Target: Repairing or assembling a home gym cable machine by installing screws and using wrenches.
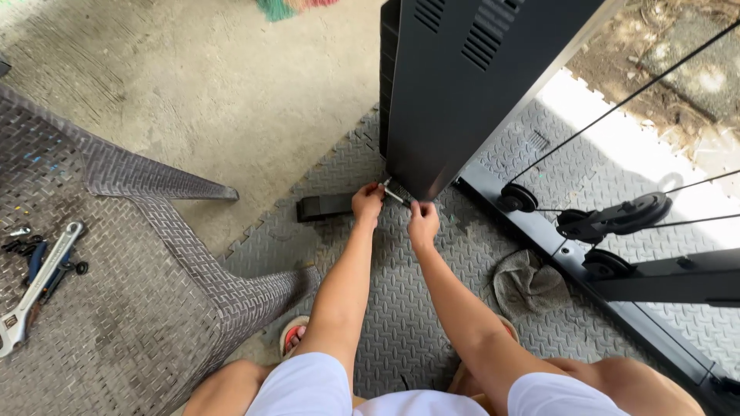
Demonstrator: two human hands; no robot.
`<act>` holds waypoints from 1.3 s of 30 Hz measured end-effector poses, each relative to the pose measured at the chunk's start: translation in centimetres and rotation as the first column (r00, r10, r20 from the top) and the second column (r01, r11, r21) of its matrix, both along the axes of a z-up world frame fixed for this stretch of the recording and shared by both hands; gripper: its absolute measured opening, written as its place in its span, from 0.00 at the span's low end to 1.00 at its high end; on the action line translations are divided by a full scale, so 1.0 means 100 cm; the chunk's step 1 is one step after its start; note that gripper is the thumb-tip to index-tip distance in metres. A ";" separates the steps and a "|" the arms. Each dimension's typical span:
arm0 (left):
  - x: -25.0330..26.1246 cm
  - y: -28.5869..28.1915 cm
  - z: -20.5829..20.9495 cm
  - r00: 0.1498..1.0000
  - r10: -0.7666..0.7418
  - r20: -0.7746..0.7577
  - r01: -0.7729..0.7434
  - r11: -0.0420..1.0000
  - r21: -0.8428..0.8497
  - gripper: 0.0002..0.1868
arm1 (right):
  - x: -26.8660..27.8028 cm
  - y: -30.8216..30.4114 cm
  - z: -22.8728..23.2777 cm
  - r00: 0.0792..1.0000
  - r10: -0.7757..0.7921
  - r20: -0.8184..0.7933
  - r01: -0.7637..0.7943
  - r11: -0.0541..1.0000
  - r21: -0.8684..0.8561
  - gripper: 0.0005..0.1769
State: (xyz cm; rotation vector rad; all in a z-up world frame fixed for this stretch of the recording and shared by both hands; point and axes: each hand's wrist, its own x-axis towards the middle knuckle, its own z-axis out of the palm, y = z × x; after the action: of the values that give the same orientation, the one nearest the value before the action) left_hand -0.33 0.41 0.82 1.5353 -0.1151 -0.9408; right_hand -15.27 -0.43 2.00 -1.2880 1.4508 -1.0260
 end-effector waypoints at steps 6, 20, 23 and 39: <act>0.002 -0.004 -0.017 0.984 0.002 -0.180 -0.017 0.996 -0.085 0.15 | 0.040 0.012 0.132 0.980 0.200 -0.004 -0.192 0.935 -0.297 0.10; -0.001 -0.003 -0.008 0.999 -0.010 0.043 0.010 1.000 -0.002 0.16 | 0.011 0.008 0.015 0.974 -0.043 0.222 0.021 0.995 0.101 0.09; 0.003 -0.004 -0.001 0.996 -0.003 -0.093 0.004 1.000 0.014 0.16 | 0.035 0.014 0.104 0.996 0.092 0.013 -0.087 0.978 -0.190 0.11; 0.005 -0.005 -0.007 0.997 0.036 0.068 -0.034 0.999 -0.028 0.14 | 0.018 0.017 0.048 0.996 0.005 -0.085 -0.018 0.989 -0.148 0.11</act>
State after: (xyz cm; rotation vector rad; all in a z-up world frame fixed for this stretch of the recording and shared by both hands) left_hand 0.15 -0.05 0.11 1.5403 -0.1490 -0.8555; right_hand -13.44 1.24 6.82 -1.4604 1.4507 -1.1009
